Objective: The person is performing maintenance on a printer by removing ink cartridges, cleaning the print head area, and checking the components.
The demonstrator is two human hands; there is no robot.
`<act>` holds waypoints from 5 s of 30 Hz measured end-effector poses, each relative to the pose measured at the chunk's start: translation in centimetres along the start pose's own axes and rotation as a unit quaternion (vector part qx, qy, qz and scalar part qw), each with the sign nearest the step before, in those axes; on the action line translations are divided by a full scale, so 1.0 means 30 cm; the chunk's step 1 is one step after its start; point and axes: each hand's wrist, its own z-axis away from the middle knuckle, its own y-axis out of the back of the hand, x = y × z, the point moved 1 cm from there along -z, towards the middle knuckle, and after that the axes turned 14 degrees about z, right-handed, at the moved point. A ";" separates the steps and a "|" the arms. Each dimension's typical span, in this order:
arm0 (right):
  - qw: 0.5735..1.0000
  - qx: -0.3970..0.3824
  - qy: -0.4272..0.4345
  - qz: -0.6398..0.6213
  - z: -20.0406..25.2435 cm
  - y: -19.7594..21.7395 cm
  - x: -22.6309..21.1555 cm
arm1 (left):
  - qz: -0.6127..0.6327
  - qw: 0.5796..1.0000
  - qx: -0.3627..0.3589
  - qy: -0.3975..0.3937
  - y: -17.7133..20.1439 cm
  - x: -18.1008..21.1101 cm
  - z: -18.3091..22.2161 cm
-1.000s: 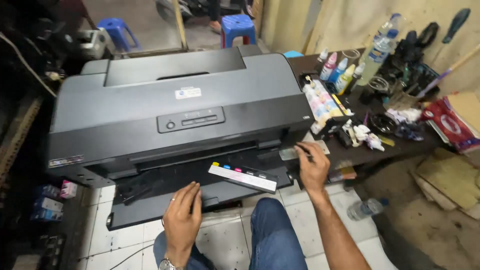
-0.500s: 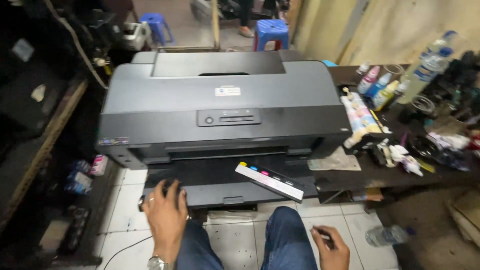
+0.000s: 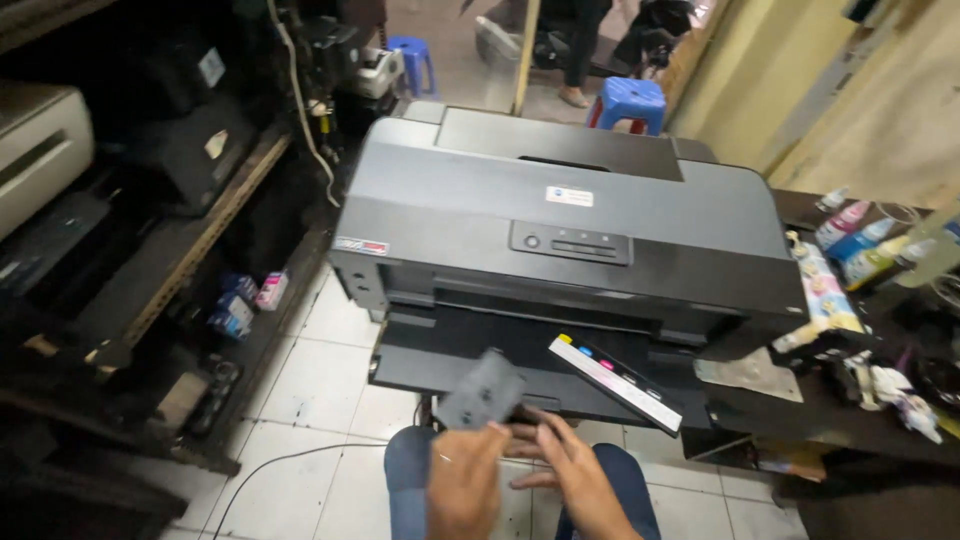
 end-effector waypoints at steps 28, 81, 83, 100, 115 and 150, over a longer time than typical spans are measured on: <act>0.971 -0.103 0.132 0.169 -0.191 -0.385 -0.366 | 0.294 0.684 0.296 0.598 0.319 -0.559 -0.036; 0.861 -0.005 0.392 0.325 -0.330 -0.513 -0.252 | 0.267 0.713 0.290 0.580 0.258 -0.610 -0.188; 0.843 0.019 0.426 0.329 -0.352 -0.546 -0.249 | 0.268 0.709 0.294 0.582 0.271 -0.609 -0.183; 0.757 0.103 0.532 0.366 -0.473 -0.636 -0.174 | 0.300 0.664 0.334 0.598 0.301 -0.597 -0.239; 0.810 0.095 0.513 0.267 -0.516 -0.654 -0.221 | 0.344 0.627 0.324 0.619 0.278 -0.651 -0.308; 0.772 0.188 0.530 0.295 -0.639 -0.648 -0.368 | 0.158 0.898 0.226 0.343 0.248 -0.866 -0.283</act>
